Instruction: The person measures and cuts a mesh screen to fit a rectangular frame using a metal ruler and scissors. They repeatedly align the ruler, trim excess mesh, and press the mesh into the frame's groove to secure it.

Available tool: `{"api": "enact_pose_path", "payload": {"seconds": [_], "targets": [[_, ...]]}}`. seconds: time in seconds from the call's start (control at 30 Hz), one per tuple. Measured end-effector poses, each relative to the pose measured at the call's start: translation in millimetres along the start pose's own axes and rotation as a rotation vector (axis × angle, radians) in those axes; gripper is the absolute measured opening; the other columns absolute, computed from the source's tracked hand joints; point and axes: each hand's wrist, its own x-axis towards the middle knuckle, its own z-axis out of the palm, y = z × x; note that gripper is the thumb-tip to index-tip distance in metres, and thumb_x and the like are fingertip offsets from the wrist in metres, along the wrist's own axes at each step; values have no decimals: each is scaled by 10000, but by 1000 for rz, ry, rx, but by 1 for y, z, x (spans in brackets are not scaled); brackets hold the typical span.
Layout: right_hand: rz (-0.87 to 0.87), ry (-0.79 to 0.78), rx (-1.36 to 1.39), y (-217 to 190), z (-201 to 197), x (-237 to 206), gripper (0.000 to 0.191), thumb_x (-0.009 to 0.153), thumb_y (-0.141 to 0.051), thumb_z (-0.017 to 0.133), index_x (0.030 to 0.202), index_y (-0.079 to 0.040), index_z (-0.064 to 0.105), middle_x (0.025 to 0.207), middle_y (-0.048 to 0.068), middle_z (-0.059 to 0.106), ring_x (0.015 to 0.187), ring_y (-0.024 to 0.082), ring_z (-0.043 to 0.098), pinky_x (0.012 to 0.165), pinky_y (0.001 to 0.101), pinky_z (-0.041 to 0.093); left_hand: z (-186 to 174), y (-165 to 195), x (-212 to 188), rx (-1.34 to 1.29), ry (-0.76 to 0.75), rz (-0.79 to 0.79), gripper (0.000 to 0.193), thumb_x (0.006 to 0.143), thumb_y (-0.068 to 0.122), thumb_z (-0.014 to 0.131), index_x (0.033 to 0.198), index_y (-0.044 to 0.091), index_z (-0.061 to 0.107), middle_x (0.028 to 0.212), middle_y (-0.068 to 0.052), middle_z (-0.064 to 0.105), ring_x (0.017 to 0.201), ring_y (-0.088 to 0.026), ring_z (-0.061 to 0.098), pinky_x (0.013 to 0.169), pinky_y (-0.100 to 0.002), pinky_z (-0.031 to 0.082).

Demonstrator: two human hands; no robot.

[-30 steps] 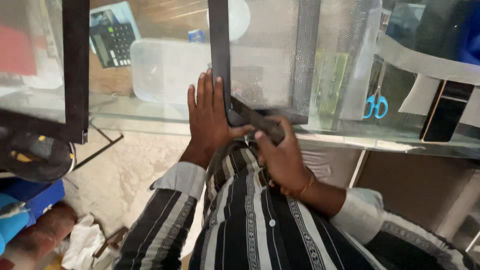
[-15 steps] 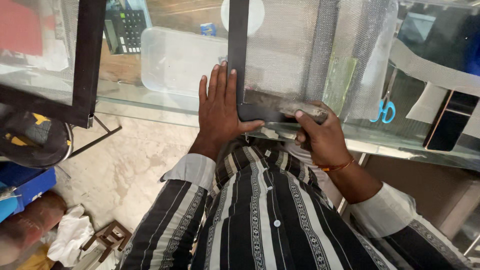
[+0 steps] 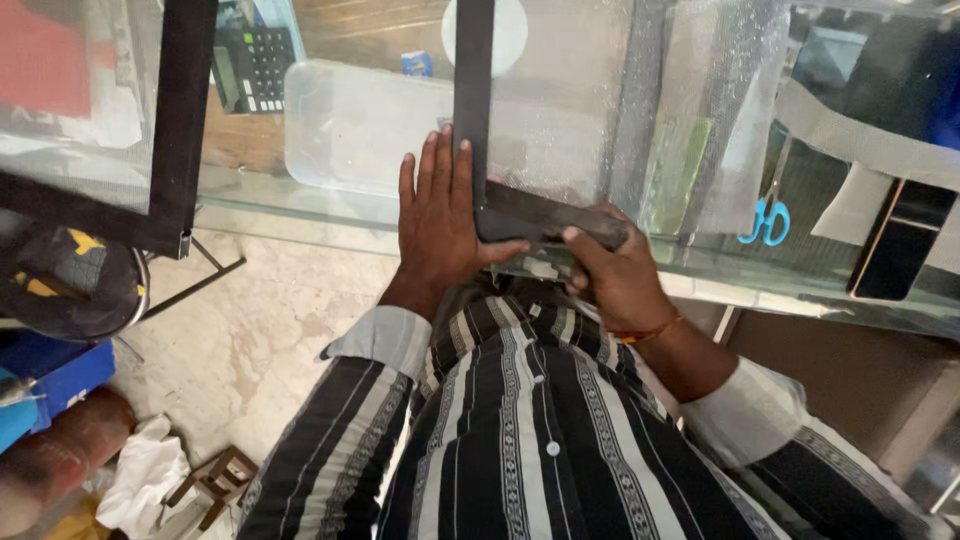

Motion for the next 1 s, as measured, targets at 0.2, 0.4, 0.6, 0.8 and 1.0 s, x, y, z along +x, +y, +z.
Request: {"api": "enact_pose_path", "payload": {"seconds": [0.2,0.4,0.6,0.8,1.0], "targets": [[28,92,-220,-3,24,-18,323,944,-118,627,1232,-36,507,810,15,666,559,107,615,503,269,535,-6,5,2,-31,58,-11,1383,678,851,776,1582,-53,248,1662,-305,214,1577,-435,210,1279,-599,109],[-12,23,-136,-26,-28,3,227,1046,-131,666,1150,71,659,756,94,595,586,128,560,506,278,468,-5,3,1,-24,76,-1,1367,686,860,767,1571,-58,274,1646,-317,242,1560,-442,216,1262,-614,126],[13,-13,-186,-17,-31,10,174,992,-162,661,1063,-4,683,766,24,658,576,88,567,498,247,460,1,2,0,-10,82,6,1381,682,890,736,1582,-40,254,1655,-313,234,1571,-435,205,1274,-612,112],[116,-30,-69,-15,-39,15,223,994,-158,680,1111,28,716,729,26,644,560,76,560,505,252,483,4,1,1,-10,55,-9,1417,668,913,728,1588,-42,227,1651,-317,205,1564,-437,182,1262,-615,97],[152,2,71,-19,-1,8,339,960,-96,660,1211,118,581,929,86,791,648,146,664,514,272,483,0,3,1,10,-24,-45,1424,656,892,738,1596,-31,197,1670,-298,182,1570,-435,172,1266,-594,86]]}}
